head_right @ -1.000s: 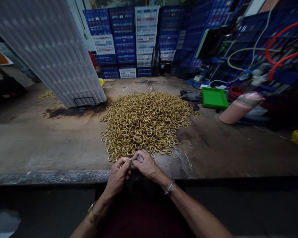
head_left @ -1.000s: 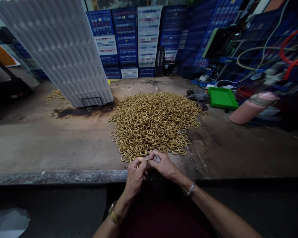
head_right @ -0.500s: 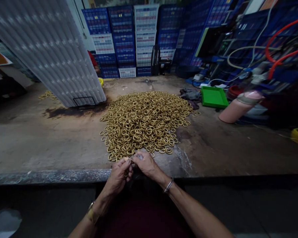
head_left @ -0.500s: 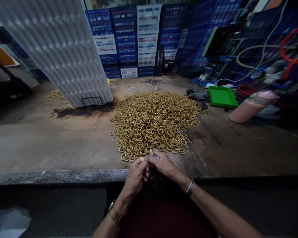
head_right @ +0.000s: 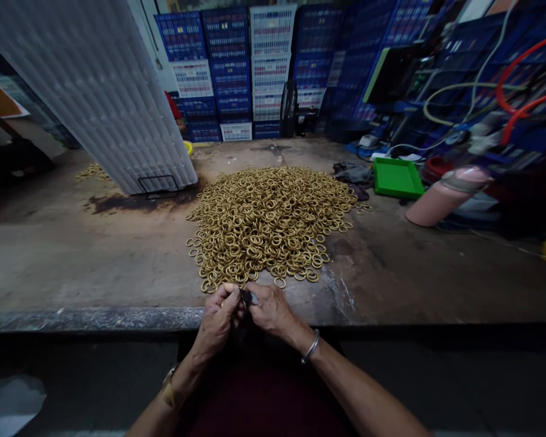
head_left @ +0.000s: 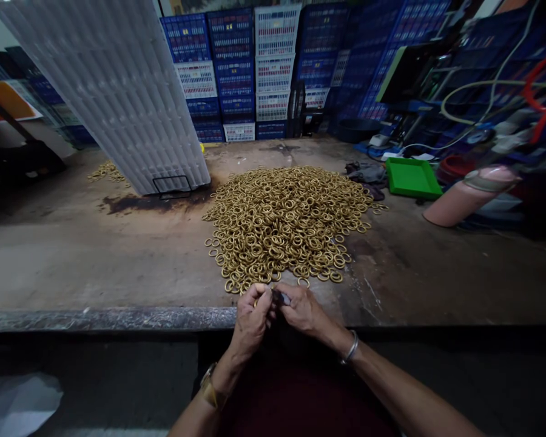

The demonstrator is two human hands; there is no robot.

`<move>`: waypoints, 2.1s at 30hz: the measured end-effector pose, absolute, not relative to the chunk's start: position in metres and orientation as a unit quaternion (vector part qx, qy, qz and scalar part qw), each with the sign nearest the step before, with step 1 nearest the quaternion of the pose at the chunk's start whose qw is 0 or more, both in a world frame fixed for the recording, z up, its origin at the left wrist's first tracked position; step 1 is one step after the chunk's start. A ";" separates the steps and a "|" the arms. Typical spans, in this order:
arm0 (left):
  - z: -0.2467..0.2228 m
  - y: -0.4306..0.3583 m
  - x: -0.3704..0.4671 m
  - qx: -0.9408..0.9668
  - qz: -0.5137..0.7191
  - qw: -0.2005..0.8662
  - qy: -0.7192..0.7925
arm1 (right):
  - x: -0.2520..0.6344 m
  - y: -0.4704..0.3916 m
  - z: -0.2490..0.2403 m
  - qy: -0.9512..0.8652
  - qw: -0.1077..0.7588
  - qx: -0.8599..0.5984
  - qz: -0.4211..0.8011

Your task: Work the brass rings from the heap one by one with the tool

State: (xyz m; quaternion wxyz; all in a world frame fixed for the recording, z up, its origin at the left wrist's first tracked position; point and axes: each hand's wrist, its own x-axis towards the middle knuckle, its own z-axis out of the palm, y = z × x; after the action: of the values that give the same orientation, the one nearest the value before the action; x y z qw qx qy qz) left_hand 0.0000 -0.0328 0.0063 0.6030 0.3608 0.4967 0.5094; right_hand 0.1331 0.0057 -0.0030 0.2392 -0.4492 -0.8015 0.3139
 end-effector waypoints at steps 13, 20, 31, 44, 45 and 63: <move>0.006 -0.040 -0.003 0.441 0.519 0.557 0.475 | 0.138 0.014 -0.007 -0.829 0.168 -0.473 0.247; 0.014 -0.041 -0.003 0.277 0.519 0.702 0.402 | 0.177 0.036 -0.013 -0.750 0.230 -0.600 0.157; -0.005 -0.031 -0.009 0.186 0.550 0.728 0.365 | 0.176 0.014 -0.021 -0.769 0.160 -0.608 0.112; -0.003 -0.026 -0.006 0.144 0.512 0.769 0.354 | 0.177 0.020 -0.021 -0.737 0.236 -0.598 0.208; -0.002 -0.026 -0.004 0.152 0.511 0.762 0.368 | 0.175 0.021 -0.021 -0.714 0.272 -0.593 0.254; -0.007 -0.026 0.014 0.377 0.531 0.508 0.564 | 0.134 0.012 -0.004 -0.622 0.365 -0.527 0.449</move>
State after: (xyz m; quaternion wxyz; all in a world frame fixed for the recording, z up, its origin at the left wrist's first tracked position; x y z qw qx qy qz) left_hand 0.0139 -0.0257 -0.0066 0.5077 0.3774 0.5641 0.5306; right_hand 0.1339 0.0121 -0.0036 0.3654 -0.5270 -0.6224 0.4488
